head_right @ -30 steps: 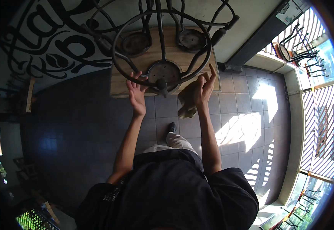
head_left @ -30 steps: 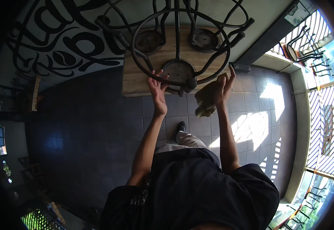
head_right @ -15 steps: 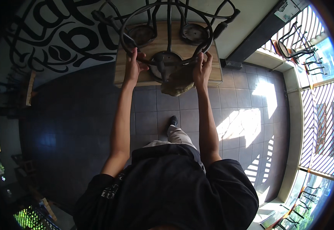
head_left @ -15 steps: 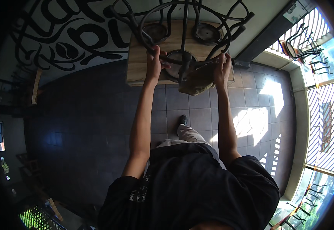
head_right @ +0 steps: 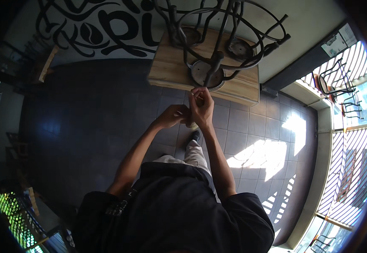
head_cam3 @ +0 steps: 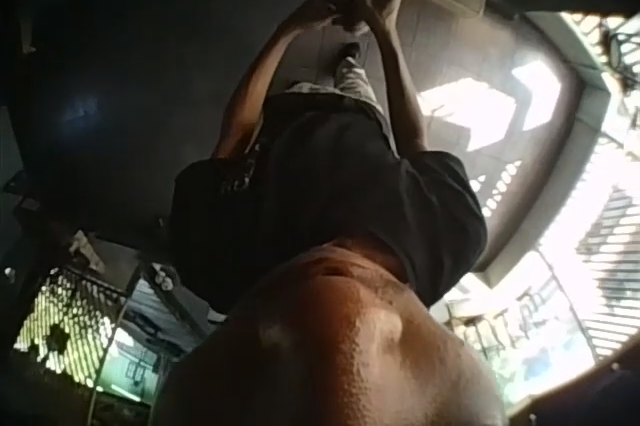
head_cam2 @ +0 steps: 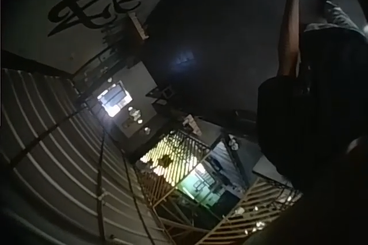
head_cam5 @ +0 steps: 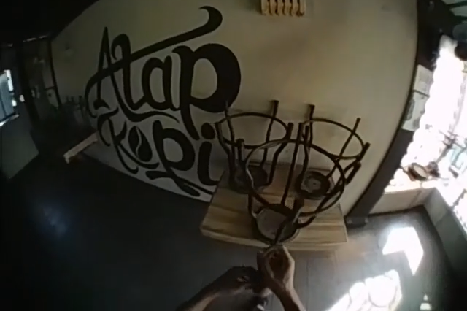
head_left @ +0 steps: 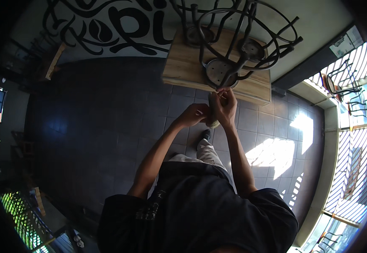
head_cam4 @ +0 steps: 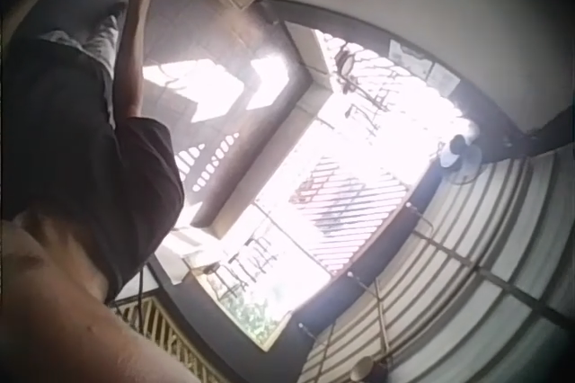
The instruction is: The recorder is cleaning metal bar stools with a cloth in a restaurant area.
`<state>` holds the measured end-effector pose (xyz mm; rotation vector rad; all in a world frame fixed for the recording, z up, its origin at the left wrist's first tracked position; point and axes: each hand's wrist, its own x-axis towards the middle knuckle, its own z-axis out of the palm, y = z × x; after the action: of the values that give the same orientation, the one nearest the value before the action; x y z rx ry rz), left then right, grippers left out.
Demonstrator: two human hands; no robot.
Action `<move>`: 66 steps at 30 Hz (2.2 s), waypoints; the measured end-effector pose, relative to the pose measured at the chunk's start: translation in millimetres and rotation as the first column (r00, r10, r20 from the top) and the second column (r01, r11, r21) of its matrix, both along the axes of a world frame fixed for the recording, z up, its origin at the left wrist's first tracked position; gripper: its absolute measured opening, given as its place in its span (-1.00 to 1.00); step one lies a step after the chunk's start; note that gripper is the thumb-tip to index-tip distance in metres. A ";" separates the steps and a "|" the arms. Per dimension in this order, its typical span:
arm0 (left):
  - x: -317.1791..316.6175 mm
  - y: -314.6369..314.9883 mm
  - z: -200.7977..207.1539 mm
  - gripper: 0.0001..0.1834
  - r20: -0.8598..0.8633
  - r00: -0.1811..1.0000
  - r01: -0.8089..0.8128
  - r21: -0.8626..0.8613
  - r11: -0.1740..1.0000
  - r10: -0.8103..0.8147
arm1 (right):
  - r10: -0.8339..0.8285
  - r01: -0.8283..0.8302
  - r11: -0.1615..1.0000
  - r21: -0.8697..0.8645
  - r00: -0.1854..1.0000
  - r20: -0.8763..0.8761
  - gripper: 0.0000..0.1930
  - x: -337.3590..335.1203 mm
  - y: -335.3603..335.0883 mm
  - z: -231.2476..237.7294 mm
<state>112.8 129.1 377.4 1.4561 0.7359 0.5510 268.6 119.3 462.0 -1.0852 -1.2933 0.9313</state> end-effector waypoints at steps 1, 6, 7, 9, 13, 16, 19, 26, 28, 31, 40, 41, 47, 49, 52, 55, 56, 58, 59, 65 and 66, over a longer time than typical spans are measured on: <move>-12.7 -4.4 -1.5 -0.47 0.078 0.992 -0.103 0.064 0.993 0.098 | 0.022 -0.021 1.000 0.014 0.999 -0.040 -0.90 -9.7 -3.9 7.3; -56.8 -53.7 27.5 -0.54 0.082 0.876 -0.482 0.184 0.857 0.475 | 0.097 -0.094 0.995 0.042 0.991 -0.088 -0.92 -48.3 -17.9 4.6; -67.7 -60.7 20.4 -0.58 0.002 0.912 -0.409 -0.042 0.911 0.410 | 0.116 -0.113 0.993 0.039 0.989 -0.090 -0.92 -59.2 -20.5 4.2; -86.4 -76.6 17.9 -0.61 -0.061 0.937 -0.348 -0.278 0.895 0.345 | 0.212 -0.209 0.977 0.051 0.975 -0.060 -0.93 -83.0 -27.5 4.2; -124.4 -94.4 7.7 -0.64 0.032 0.952 -0.293 -0.196 0.936 0.305 | 0.315 -0.315 0.949 0.024 0.942 -0.113 -0.93 -126.1 -36.9 3.3; -152.5 -107.6 10.5 -0.76 0.070 0.863 -0.494 -0.081 0.866 0.500 | 0.442 -0.441 0.897 -0.023 0.897 0.016 -0.89 -143.8 -34.3 -0.4; -174.8 -113.7 34.6 -0.83 0.149 0.760 -0.642 0.016 0.767 0.633 | 0.547 -0.539 0.837 -0.089 0.828 0.122 -0.70 -155.3 -30.8 -6.0; -217.7 -106.0 72.6 -0.71 0.020 0.790 -0.548 0.470 0.692 0.612 | 0.827 -0.757 0.560 -0.337 0.487 0.279 -0.54 -191.9 -11.5 -23.0; -229.1 -101.8 78.1 -0.69 -0.027 0.779 -0.536 0.490 0.688 0.626 | 0.860 -0.791 0.506 -0.343 0.433 0.270 -0.56 -206.1 -1.9 -29.2; -250.2 -94.6 81.5 -0.67 -0.097 0.745 -0.596 0.347 0.724 0.660 | 0.908 -0.842 0.405 -0.356 0.322 0.269 -0.56 -230.7 20.2 -35.2; -316.9 -71.1 128.7 -0.58 -0.127 0.580 -0.763 0.261 0.591 0.805 | 0.912 -0.973 0.222 -0.063 0.184 0.367 -0.64 -329.5 98.3 -19.3; -326.3 -70.0 128.9 -0.58 -0.122 0.534 -0.795 0.264 0.546 0.837 | 0.918 -0.978 0.196 -0.065 0.160 0.364 -0.64 -343.2 105.6 -22.6; -419.2 -45.9 137.2 -0.52 -0.036 0.309 -0.877 0.375 0.299 0.950 | 0.920 -0.996 0.086 0.028 0.090 0.380 -0.66 -454.3 153.5 2.2; -445.0 -34.5 152.2 -0.55 -0.001 0.211 -0.921 0.336 0.199 0.978 | 0.879 -0.993 0.115 0.001 0.102 0.465 -0.68 -494.1 166.3 13.7; -502.3 -24.6 144.6 -0.57 -0.027 0.062 -0.878 0.474 0.067 0.998 | 0.776 -0.983 0.170 0.063 0.173 0.607 -0.69 -557.0 174.1 32.5; -553.9 -2.0 133.0 -0.63 0.166 -0.035 -0.818 0.562 -0.124 0.986 | 0.897 -0.969 0.204 0.137 0.241 0.372 -0.65 -609.9 174.3 34.8; -569.9 0.6 126.3 -0.79 0.188 -0.071 -0.759 0.627 -0.176 0.980 | 0.915 -0.971 0.207 0.122 0.237 0.327 -0.65 -632.1 173.0 41.3; -603.4 7.2 111.7 -0.85 0.109 -0.094 -0.774 0.617 -0.142 0.990 | 0.823 -0.943 0.269 0.194 0.330 0.462 -0.71 -666.3 178.1 55.7; -615.5 2.4 107.1 -0.85 0.004 -0.108 -0.802 0.591 -0.089 0.994 | 0.832 -0.946 0.286 0.150 0.323 0.451 -0.74 -676.9 176.9 57.5; -705.1 32.8 108.7 -0.77 0.214 -0.088 -0.846 0.499 -0.187 0.973 | 0.509 -0.725 0.621 0.298 0.662 0.550 -0.79 -767.1 219.9 59.8; -715.4 34.8 111.7 -0.75 0.337 -0.061 -0.873 0.438 -0.214 0.940 | 0.497 -0.692 0.642 0.330 0.703 0.509 -0.79 -783.1 222.5 58.7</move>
<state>-602.5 164.0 489.1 1.1203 1.9656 2.0911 -514.5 341.7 520.7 -0.3888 -2.1730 0.7964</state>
